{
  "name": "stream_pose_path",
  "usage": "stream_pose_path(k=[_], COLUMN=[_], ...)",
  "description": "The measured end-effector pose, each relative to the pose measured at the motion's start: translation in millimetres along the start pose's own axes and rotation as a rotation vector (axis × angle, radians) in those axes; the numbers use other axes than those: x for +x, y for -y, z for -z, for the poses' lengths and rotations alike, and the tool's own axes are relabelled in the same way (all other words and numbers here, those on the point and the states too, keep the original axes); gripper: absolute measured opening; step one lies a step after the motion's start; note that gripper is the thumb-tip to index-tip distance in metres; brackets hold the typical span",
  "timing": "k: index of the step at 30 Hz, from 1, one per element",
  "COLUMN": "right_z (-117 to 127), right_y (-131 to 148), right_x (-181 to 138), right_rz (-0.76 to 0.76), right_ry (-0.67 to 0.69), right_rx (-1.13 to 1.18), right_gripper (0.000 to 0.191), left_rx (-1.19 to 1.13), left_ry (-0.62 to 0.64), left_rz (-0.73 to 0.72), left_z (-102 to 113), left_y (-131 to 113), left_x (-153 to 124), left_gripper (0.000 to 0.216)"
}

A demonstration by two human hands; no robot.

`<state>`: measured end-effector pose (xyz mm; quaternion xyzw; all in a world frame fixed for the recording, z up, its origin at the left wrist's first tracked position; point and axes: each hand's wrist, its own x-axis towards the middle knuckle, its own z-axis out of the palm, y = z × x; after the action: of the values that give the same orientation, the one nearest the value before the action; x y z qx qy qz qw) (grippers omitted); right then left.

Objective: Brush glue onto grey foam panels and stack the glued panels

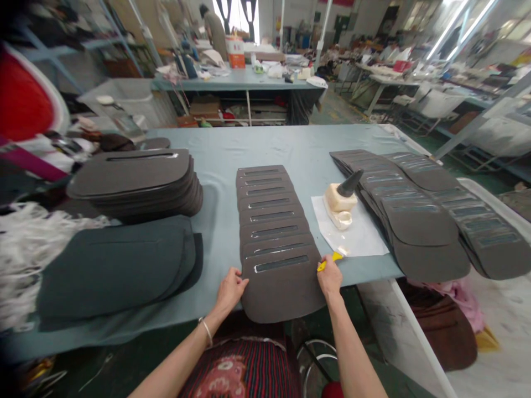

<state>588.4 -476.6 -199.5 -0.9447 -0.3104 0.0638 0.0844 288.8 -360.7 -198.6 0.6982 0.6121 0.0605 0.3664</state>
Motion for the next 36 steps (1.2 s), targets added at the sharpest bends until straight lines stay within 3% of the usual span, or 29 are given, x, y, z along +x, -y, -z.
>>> stream_pose_path(k=[4,9,14,16,19,23,26,32,36], right_z=[3,21,49,55,51,27,15,30,38], right_y=[4,14,46,69,111,153,139,42,37], right_x=[-4,-13,-33,-46,-72,-94,-80,-13,-7], right_rz=[0.022,0.052,0.231,0.327,0.430,0.527,0.524,0.256,0.316], right_ry=[-0.031,-0.193,-0.259,-0.216,-0.033,0.165,0.172,-0.077,-0.175], right_rx=[-0.061,-0.162,0.109,0.364,0.732,0.866,0.811,0.508,0.340], right_gripper=[0.021,0.034,0.047,0.045,0.037,0.028,0.026,0.028,0.031], left_rx=[0.071,0.188,0.185,0.213,0.274,0.340,0.368,0.376,0.357], left_ry=[-0.010,-0.186,-0.226,-0.202,-0.188,-0.185,-0.199,-0.206,-0.216], left_rz=[-0.033,-0.206,-0.440,-0.538,-0.589,-0.587,-0.585,-0.586,-0.574], left_z=[-3,3,7,5,1,-1,-1,0,3], left_y=[0,2,4,5,6,7,5,2,1], left_x=[-3,-13,-22,-24,-27,-28,-29,-31,-31], left_gripper=[0.025,0.020,0.015,0.022,0.027,0.029,0.029,0.029,0.025])
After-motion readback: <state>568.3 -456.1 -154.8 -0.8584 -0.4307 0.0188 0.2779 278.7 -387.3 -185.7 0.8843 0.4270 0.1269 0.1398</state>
